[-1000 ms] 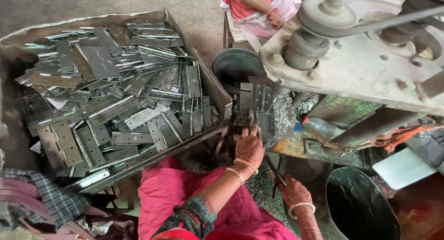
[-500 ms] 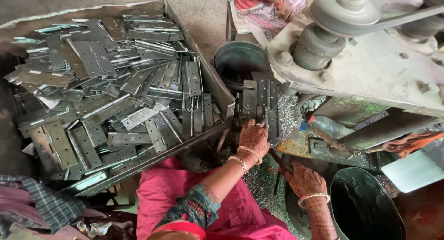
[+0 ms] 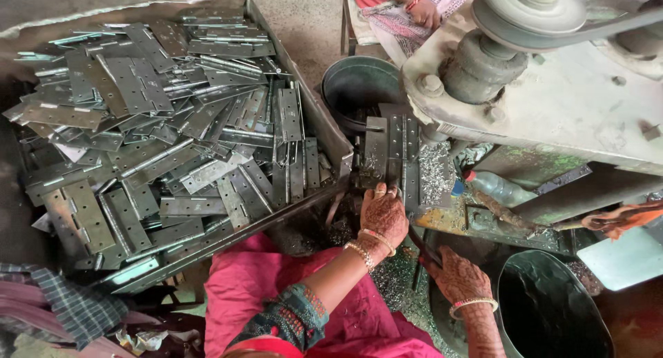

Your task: The person repeatedly picks metal hinge blanks from a bin, places them into a press machine, and operates the lever to stamp them. The person then removes the processed pieces and returns them to the bin. This cycle continues throughout the clip.

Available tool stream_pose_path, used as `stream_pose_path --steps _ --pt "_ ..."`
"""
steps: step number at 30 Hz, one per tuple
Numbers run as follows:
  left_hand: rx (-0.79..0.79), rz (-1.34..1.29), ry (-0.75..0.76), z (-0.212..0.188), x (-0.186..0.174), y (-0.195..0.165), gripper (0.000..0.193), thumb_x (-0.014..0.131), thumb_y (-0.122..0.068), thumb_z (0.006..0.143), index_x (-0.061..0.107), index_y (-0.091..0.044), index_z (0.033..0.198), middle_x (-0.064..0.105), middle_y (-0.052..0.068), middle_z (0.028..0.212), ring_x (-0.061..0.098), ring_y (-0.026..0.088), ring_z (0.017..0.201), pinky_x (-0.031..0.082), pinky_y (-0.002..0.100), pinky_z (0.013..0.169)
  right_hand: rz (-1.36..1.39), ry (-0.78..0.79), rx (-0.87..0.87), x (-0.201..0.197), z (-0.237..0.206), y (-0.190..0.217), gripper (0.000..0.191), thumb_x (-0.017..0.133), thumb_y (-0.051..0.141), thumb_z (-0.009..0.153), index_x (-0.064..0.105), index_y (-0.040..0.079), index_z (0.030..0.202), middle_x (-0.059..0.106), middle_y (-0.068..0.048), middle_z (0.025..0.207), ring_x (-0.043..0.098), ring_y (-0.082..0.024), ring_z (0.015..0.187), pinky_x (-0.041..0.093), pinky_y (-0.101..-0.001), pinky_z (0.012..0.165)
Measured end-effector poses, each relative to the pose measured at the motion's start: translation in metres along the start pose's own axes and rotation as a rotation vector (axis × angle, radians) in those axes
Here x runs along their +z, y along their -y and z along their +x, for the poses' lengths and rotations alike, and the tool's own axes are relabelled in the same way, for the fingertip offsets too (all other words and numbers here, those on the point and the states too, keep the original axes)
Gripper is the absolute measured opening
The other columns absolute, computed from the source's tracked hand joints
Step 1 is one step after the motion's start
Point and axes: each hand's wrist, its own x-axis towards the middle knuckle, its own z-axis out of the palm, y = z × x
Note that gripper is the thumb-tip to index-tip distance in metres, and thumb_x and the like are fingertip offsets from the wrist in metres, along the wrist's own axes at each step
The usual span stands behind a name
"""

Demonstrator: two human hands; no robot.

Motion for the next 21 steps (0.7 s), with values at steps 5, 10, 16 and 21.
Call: stream_pose_path --steps 5,10,16,21 --pt "-0.037 -0.018 0.069 0.007 0.01 0.012 0.037 0.053 -0.023 0.095 0.069 -0.005 0.122 0.056 0.013 0.147 0.04 0.033 0.144 0.029 0.053 0.116 0.142 0.016 0.083 0.077 -0.003 -0.009 0.048 0.062 0.055 0.09 0.064 0.019 0.123 0.077 -0.016 0.105 0.074 -0.037 0.101 0.059 -0.0504 0.086" --pt "-0.019 0.051 0.072 0.02 0.008 0.014 0.035 0.051 -0.022 0.101 0.07 -0.008 0.127 0.058 0.012 0.146 0.041 0.031 0.146 0.029 0.052 0.117 0.307 -0.03 -0.015 0.107 -0.001 -0.017 0.052 0.067 0.058 0.087 0.068 0.013 0.113 0.075 -0.021 0.102 0.07 -0.041 0.102 0.056 -0.0533 0.084" --pt "0.067 0.285 0.295 0.033 0.005 0.007 0.033 0.058 -0.021 0.097 0.076 -0.015 0.125 0.064 0.01 0.143 0.04 0.029 0.152 0.033 0.043 0.116 0.083 -0.045 -0.003 0.077 0.022 -0.035 0.053 0.061 0.059 0.09 0.065 0.012 0.113 0.074 -0.019 0.105 0.071 -0.04 0.102 0.056 -0.0536 0.085" --pt "-0.006 0.202 -0.093 0.035 0.016 0.008 0.038 0.059 -0.024 0.089 0.076 -0.009 0.12 0.047 0.012 0.155 0.039 0.03 0.142 0.032 0.046 0.106 0.282 -0.057 0.025 0.117 0.001 -0.022 0.054 0.062 0.06 0.09 0.068 0.012 0.115 0.074 -0.021 0.105 0.071 -0.041 0.102 0.056 -0.0527 0.085"
